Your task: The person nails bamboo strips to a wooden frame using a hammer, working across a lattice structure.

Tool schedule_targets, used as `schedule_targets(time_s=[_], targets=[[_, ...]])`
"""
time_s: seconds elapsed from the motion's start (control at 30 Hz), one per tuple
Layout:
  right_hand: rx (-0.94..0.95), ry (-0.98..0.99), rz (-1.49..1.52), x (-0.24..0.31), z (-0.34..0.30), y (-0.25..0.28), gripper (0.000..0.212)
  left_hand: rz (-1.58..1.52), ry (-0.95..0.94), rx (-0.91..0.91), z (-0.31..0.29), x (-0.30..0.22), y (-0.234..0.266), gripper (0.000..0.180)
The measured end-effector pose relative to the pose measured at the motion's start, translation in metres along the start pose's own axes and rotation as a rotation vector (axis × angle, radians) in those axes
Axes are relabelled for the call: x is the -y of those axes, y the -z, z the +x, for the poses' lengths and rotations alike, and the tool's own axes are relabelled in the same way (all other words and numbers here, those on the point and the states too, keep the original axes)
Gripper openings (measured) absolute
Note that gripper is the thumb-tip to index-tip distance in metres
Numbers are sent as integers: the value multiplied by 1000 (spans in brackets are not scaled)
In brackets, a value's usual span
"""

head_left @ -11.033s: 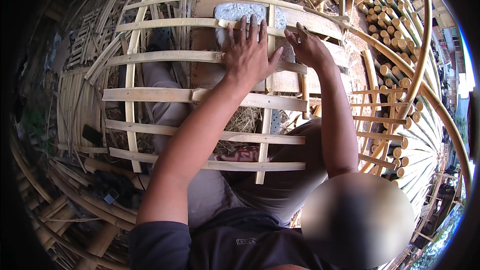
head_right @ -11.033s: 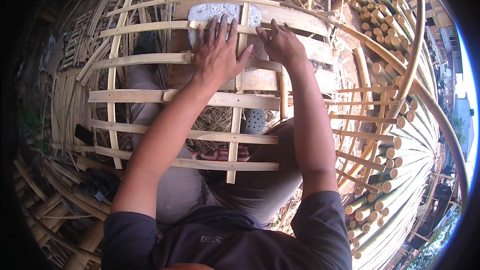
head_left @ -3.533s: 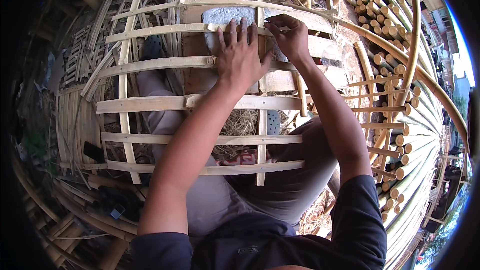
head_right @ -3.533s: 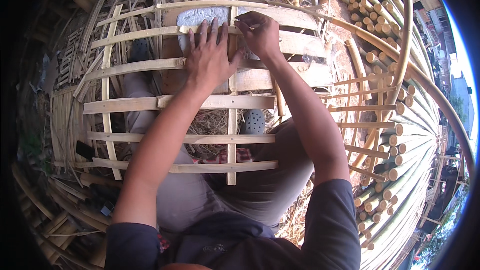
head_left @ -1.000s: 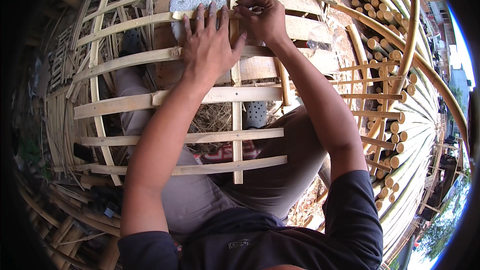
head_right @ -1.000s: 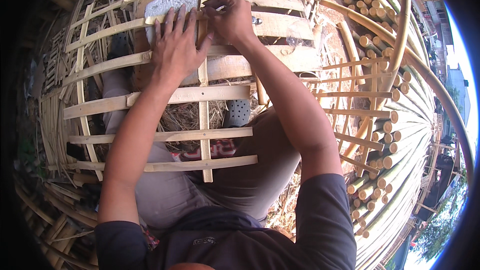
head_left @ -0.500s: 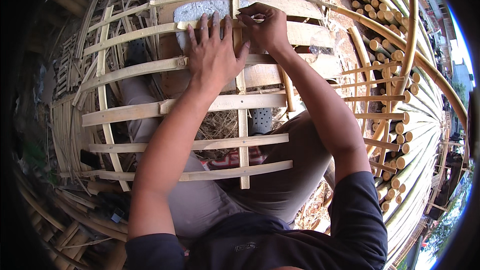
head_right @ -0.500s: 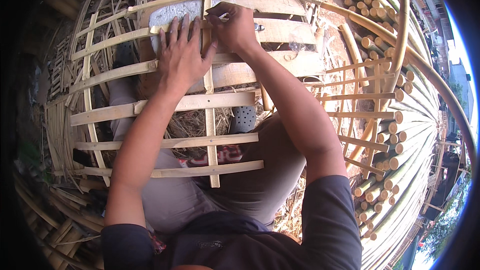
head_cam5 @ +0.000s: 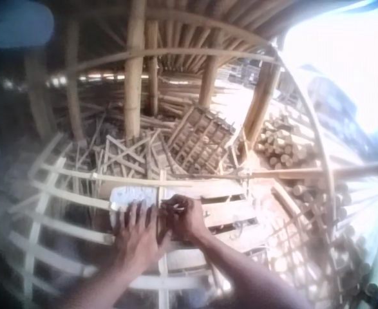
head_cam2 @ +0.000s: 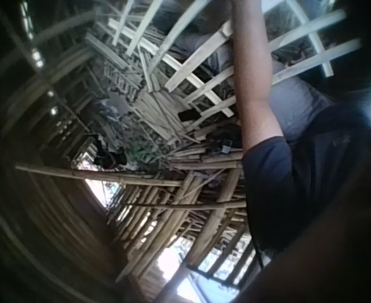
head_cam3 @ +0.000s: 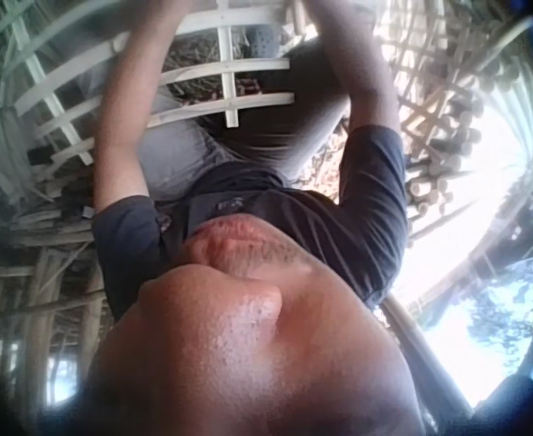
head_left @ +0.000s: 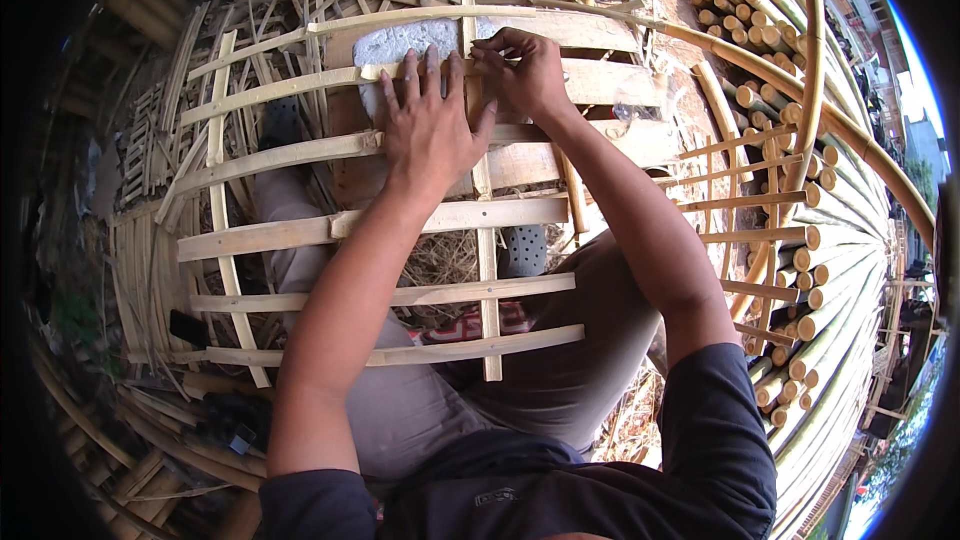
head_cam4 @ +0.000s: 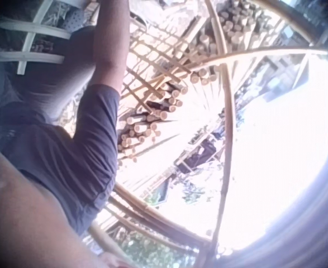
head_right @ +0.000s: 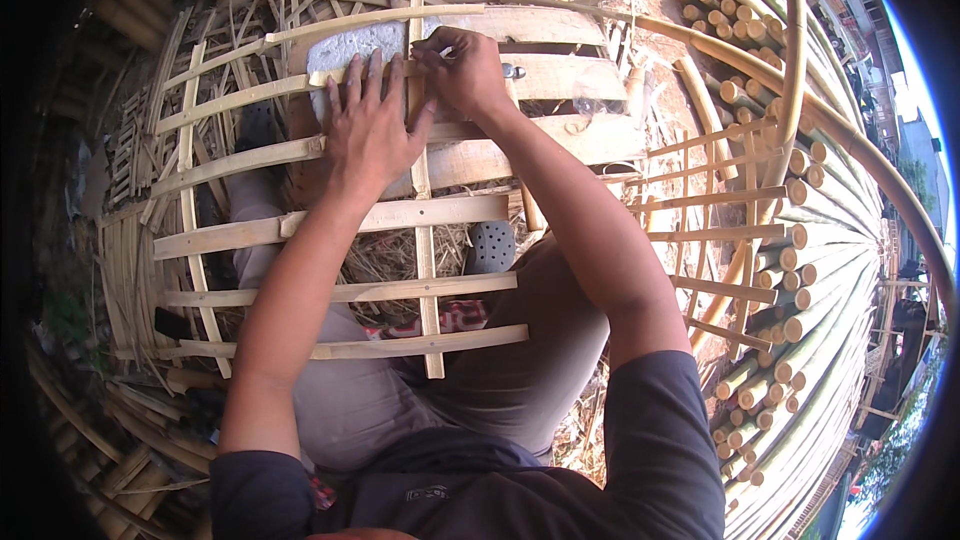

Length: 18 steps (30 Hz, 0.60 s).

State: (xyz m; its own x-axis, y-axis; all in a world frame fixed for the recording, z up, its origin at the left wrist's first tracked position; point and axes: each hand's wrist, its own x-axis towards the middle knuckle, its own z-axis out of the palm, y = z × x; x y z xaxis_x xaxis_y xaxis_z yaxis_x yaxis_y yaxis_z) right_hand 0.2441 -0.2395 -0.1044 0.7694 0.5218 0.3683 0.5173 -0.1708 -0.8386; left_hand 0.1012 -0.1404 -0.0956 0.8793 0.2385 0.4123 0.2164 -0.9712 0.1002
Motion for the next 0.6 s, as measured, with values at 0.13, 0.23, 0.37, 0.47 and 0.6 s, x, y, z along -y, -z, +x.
schedule_targets(time_s=[0.13, 0.23, 0.37, 0.47, 0.6], targets=[[21, 51, -66, 1, 2, -6, 14, -20, 16, -14, 0, 4, -3, 76], [8, 40, -57, 2, 0, 1, 14, -54, 1, -39, -1, 3, -8, 80], [4, 13, -158, 19, -4, 1, 10, -36, -42, -83, 5, 4, 9, 71], [-21, 41, -120, 16, -3, 3, 13, -236, -121, -128, 18, 1, 19, 54], [-31, 12, -117, 17, -6, 11, 13, -392, -224, -126, 48, 13, 17, 40]])
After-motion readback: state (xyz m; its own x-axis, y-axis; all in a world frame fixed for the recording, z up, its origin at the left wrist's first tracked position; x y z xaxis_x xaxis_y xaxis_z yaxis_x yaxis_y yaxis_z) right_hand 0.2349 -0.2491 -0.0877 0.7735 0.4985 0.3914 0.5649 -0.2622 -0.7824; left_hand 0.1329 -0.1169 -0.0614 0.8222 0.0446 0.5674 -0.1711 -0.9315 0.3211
